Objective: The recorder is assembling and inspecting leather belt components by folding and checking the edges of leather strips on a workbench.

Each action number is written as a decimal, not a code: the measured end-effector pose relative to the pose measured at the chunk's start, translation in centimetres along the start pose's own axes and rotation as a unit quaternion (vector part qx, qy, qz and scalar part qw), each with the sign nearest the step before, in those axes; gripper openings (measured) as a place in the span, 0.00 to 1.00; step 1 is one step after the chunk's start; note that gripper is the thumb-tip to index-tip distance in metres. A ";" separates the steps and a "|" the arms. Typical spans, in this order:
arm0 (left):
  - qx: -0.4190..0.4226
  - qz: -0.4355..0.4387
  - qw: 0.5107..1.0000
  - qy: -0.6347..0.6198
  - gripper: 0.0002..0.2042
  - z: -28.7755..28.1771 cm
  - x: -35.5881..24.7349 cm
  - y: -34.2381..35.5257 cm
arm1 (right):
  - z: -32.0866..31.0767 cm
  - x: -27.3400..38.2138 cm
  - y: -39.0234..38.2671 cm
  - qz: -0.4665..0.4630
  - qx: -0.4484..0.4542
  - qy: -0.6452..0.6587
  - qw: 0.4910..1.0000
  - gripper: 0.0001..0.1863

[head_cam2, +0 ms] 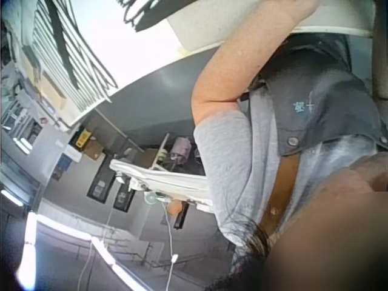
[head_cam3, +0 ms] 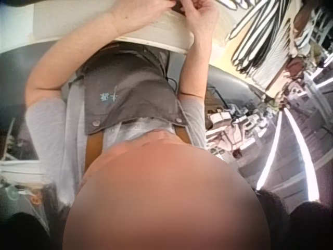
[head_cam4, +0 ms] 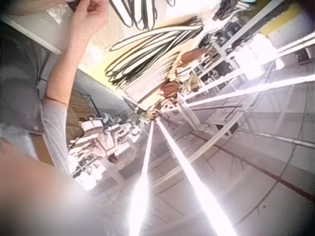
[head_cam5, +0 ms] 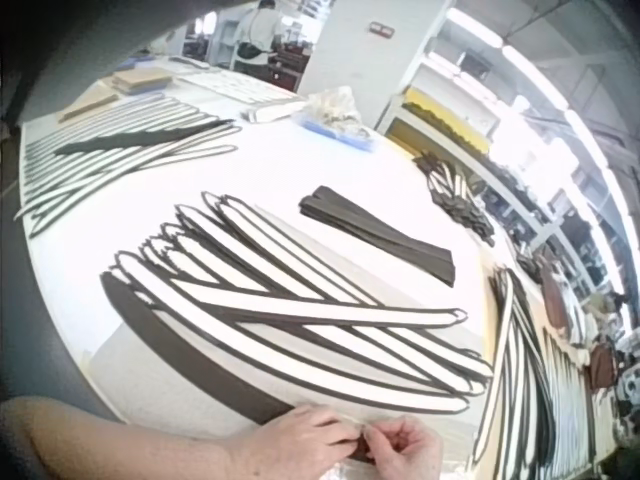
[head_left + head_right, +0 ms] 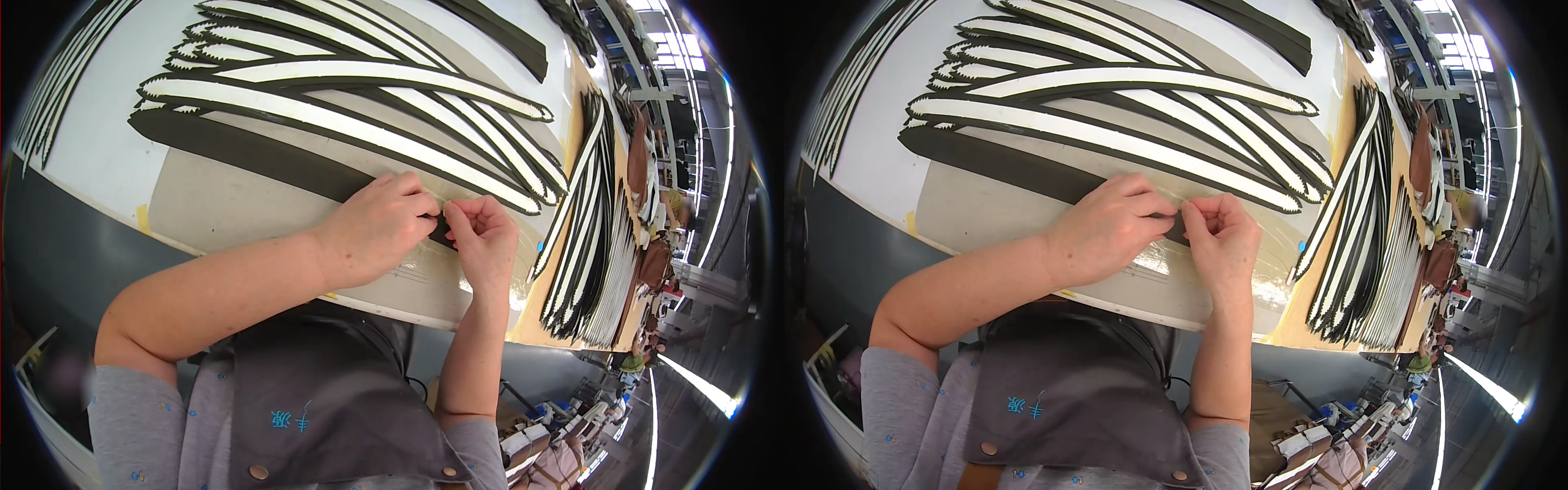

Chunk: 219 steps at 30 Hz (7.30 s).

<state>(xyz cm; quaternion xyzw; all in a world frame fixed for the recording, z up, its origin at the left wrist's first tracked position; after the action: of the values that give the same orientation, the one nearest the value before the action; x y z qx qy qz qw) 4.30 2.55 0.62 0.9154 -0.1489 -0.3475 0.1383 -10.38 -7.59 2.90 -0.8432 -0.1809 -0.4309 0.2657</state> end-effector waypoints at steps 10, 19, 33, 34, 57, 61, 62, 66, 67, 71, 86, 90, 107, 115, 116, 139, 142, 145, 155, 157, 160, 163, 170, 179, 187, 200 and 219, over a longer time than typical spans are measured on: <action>0.004 -0.004 1.000 0.005 0.11 0.1 -0.2 0.1 | -1.4 0.9 -1.4 -0.003 -0.028 0.089 0.996 0.05; 0.007 -0.004 1.000 0.004 0.12 0.2 0.1 0.1 | -0.4 0.0 -3.4 -0.018 -0.002 0.114 0.993 0.05; 0.002 -0.004 1.000 -0.003 0.12 0.0 0.0 0.2 | 1.1 -0.7 -3.7 -0.034 -0.028 0.042 0.998 0.04; 0.002 -0.004 1.000 -0.003 0.12 0.0 0.0 0.2 | 1.3 -0.5 -3.9 -0.038 -0.040 0.018 0.998 0.04; 0.048 -0.038 0.998 -0.017 0.14 -1.1 -0.6 0.8 | -11.6 -8.4 -7.2 -0.062 -0.204 -0.012 0.977 0.11; 0.062 -0.046 0.997 0.013 0.15 -1.1 -0.7 0.6 | -4.0 -2.6 -6.6 -0.219 -0.062 -0.237 0.945 0.19; 0.069 -0.040 0.997 0.017 0.15 -1.0 -0.8 0.8 | -3.6 -2.7 -6.7 -0.217 -0.070 -0.231 0.946 0.19; 0.077 -0.035 0.996 0.020 0.16 -0.7 -0.9 0.9 | -2.4 -3.0 -7.1 -0.225 -0.019 -0.353 0.908 0.29; 0.074 -0.024 0.996 0.034 0.16 -0.5 -0.8 0.9 | -2.3 -3.0 -7.2 -0.215 -0.009 -0.371 0.903 0.31; 0.075 -0.025 0.992 0.094 0.16 -0.5 -0.8 0.5 | -2.2 -3.1 -7.1 -0.203 0.015 -0.402 0.893 0.36; 0.068 -0.035 0.995 0.069 0.15 -0.2 0.3 0.2 | -4.8 -4.7 -7.0 -0.201 0.028 -0.488 0.849 0.39; 0.077 -0.069 0.993 0.058 0.12 0.3 -0.1 0.6 | -4.7 -5.6 -7.6 -0.206 -0.024 -0.461 0.863 0.37; 0.281 -0.042 0.959 0.015 0.12 -1.5 -4.5 10.1 | -10.5 0.8 -4.5 -0.198 0.009 -0.065 0.978 0.10; 0.072 0.118 0.987 -0.078 0.11 -6.5 -11.5 14.1 | -16.1 2.4 -8.7 -0.383 -0.195 0.121 0.895 0.04; 0.068 0.115 0.988 -0.077 0.11 -6.9 -12.5 14.6 | -17.3 2.8 -9.6 -0.425 -0.201 0.105 0.876 0.06; -0.359 -0.071 0.521 -0.772 0.37 -12.2 8.0 -9.5 | -4.1 0.9 -5.6 -0.284 0.000 -0.292 0.913 0.31; -0.390 -0.139 0.649 -0.638 0.31 -14.8 9.4 -15.2 | -2.5 -0.6 -6.6 -0.299 -0.002 -0.275 0.914 0.28; -0.378 -0.236 0.801 -0.400 0.20 -16.8 8.6 -16.0 | -2.7 -2.5 -8.5 -0.275 -0.041 -0.268 0.922 0.25; 0.206 -0.055 0.974 -0.080 0.16 -3.1 -6.1 1.0 | -5.4 -6.6 -11.0 -0.144 -0.102 -0.338 0.924 0.35; 0.219 -0.004 0.976 -0.006 0.18 0.0 -6.7 2.4 | -6.1 -7.5 -10.9 -0.133 -0.117 -0.331 0.927 0.35; 0.221 0.037 0.970 0.093 0.20 2.6 -5.7 4.0 | -7.0 -8.2 -10.8 -0.117 -0.129 -0.334 0.926 0.36; 0.187 0.056 0.972 0.127 0.22 3.2 -4.4 5.1 | -7.2 -8.4 -10.6 -0.122 -0.143 -0.317 0.930 0.36; 0.198 0.065 0.967 0.144 0.22 3.0 -4.0 5.8 | -7.4 -8.5 -10.4 -0.134 -0.149 -0.297 0.934 0.36; 0.194 0.063 0.971 0.128 0.21 2.8 -3.6 6.1 | -7.3 -8.6 -10.3 -0.140 -0.147 -0.300 0.932 0.37; 0.189 0.065 0.977 0.076 0.19 2.7 -3.7 6.0 | -7.2 -8.6 -10.3 -0.117 -0.146 -0.292 0.938 0.37; 0.136 0.100 0.984 0.056 0.16 4.3 -4.7 6.9 | -7.1 -8.5 -10.3 -0.117 -0.143 -0.303 0.935 0.36; 0.141 0.069 0.985 0.072 0.21 4.5 -5.0 6.0 | -15.6 -6.9 -6.9 -0.066 -0.096 -0.189 0.975 0.24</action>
<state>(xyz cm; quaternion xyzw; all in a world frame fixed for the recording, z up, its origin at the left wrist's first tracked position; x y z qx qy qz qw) -3.42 -1.82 2.49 0.9359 -0.2485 -0.2463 0.0418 -27.78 -12.05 6.79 -0.9172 -0.2411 -0.2952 0.1158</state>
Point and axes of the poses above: each hand's wrist, its own y-axis towards the middle knuckle, its own z-axis out of the palm, x = y × z, the point moved 3 cm from there along y, towards the middle knuckle, and after that the axes turned 11 degrees about x, right-handed, at the moved point
